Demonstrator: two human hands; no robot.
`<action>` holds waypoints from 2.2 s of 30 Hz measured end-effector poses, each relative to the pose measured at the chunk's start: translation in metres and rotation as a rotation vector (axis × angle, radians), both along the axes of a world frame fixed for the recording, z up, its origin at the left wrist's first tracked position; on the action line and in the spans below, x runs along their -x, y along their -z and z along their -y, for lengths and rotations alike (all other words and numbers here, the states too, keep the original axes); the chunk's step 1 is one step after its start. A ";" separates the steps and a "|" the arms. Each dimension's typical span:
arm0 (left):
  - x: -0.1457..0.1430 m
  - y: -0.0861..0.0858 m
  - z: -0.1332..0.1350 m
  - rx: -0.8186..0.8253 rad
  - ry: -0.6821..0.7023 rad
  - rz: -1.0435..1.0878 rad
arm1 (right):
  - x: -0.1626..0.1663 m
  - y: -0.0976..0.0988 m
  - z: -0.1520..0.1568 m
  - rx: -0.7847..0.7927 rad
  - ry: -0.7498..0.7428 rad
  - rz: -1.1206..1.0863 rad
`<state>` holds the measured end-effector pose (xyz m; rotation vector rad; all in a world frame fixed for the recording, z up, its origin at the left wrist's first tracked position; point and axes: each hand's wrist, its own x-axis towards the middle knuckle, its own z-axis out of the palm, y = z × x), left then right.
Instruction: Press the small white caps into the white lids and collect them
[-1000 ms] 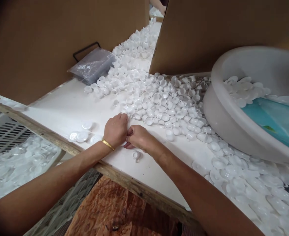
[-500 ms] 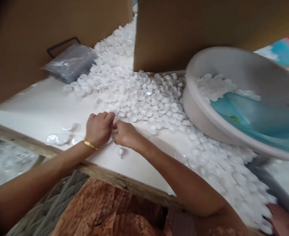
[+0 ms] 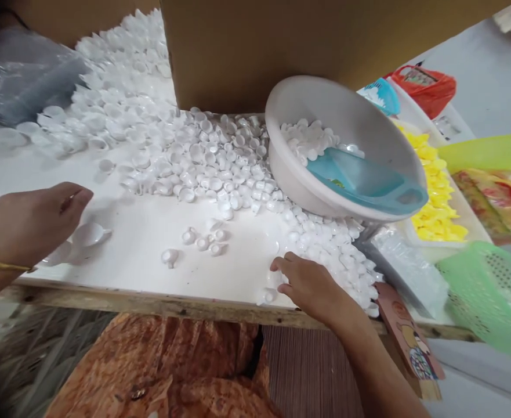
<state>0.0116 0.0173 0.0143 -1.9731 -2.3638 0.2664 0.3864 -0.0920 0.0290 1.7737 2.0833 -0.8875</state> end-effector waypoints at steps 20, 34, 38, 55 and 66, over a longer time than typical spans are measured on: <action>-0.057 0.024 0.056 0.176 0.505 0.597 | 0.080 0.015 -0.045 -0.155 0.404 -0.563; -0.031 0.017 0.058 0.150 0.254 0.921 | 0.184 0.044 -0.058 0.135 0.537 -0.893; -0.035 0.023 0.056 0.217 0.148 0.999 | 0.184 0.054 -0.056 0.023 0.432 -0.793; -0.042 0.018 0.055 0.466 0.018 1.254 | 0.177 0.065 -0.035 -0.187 0.349 -0.842; -0.031 0.011 0.050 0.454 0.054 1.230 | 0.181 0.071 -0.032 -0.223 0.275 -0.898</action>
